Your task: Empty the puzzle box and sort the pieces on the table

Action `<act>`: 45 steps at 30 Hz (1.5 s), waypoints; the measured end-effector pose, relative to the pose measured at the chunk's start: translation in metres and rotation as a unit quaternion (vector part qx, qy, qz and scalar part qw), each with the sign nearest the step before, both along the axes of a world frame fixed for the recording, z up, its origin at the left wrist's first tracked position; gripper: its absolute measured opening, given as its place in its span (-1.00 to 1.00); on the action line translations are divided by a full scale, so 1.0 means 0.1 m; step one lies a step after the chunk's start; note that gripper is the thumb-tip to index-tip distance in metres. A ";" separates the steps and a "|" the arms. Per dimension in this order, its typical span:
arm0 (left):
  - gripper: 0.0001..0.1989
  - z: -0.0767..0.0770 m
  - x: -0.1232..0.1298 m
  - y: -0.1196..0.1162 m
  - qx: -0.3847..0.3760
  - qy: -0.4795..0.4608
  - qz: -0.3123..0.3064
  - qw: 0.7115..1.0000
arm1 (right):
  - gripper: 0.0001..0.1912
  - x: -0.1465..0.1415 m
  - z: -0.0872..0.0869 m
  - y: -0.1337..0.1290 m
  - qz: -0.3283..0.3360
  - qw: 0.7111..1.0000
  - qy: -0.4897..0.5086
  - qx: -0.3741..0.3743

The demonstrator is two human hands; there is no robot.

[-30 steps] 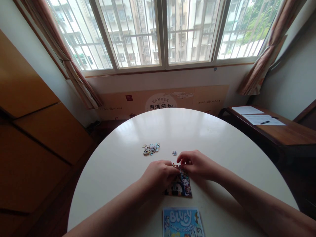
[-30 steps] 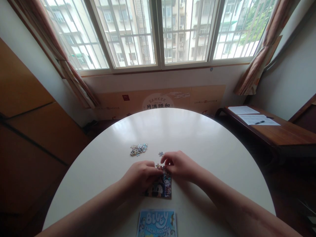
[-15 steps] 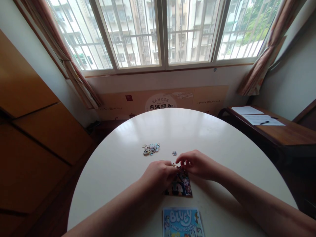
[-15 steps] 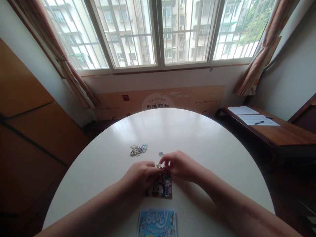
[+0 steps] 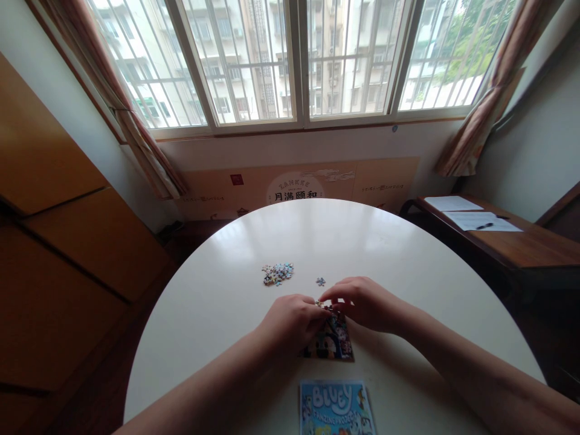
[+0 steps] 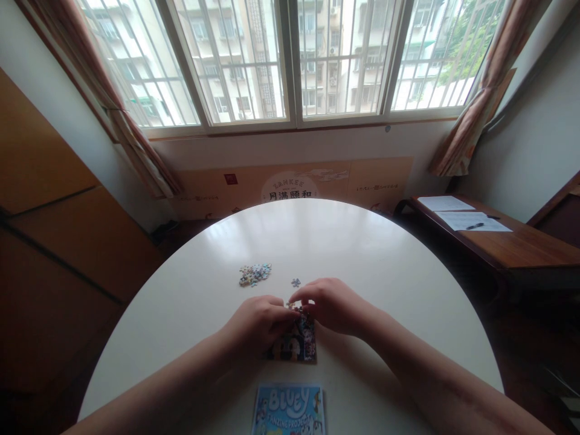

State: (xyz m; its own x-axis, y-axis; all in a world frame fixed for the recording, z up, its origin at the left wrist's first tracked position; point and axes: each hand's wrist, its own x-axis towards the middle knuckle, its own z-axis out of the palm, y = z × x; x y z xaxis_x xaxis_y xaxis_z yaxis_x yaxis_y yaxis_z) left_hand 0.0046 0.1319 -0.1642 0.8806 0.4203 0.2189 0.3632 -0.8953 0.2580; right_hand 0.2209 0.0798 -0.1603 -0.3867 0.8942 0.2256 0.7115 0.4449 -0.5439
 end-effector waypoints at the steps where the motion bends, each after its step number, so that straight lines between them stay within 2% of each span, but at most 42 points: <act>1: -0.76 -0.01 0.00 0.00 0.000 0.000 0.000 1.000 | -0.75 0.00 -0.01 0.00 0.000 1.000 0.002 0.000; 13: -0.79 -0.02 0.00 0.00 0.000 -0.009 0.001 1.000 | -0.78 0.02 0.00 -0.02 0.041 0.998 -0.025 0.045; 16: -0.78 -0.03 0.00 0.00 -0.003 -0.007 0.002 1.000 | -0.77 0.01 -0.01 -0.02 0.025 0.999 -0.016 0.030; 22: -0.76 -0.02 0.00 0.00 -0.005 -0.004 0.002 1.000 | -0.64 0.03 -0.12 0.03 -0.019 0.996 0.082 -0.035; 30: -0.77 0.02 0.02 -0.02 0.011 0.009 0.011 1.000 | -0.69 0.00 -0.11 0.05 -0.055 0.990 0.096 -0.088; 38: -0.80 0.02 0.02 -0.04 0.037 0.007 -0.003 0.999 | -0.79 -0.04 -0.09 0.05 -0.049 0.996 0.055 -0.057; 45: -0.84 0.04 0.01 -0.04 0.041 0.010 0.022 0.999 | -0.81 -0.03 -0.10 0.04 -0.036 0.995 0.054 -0.070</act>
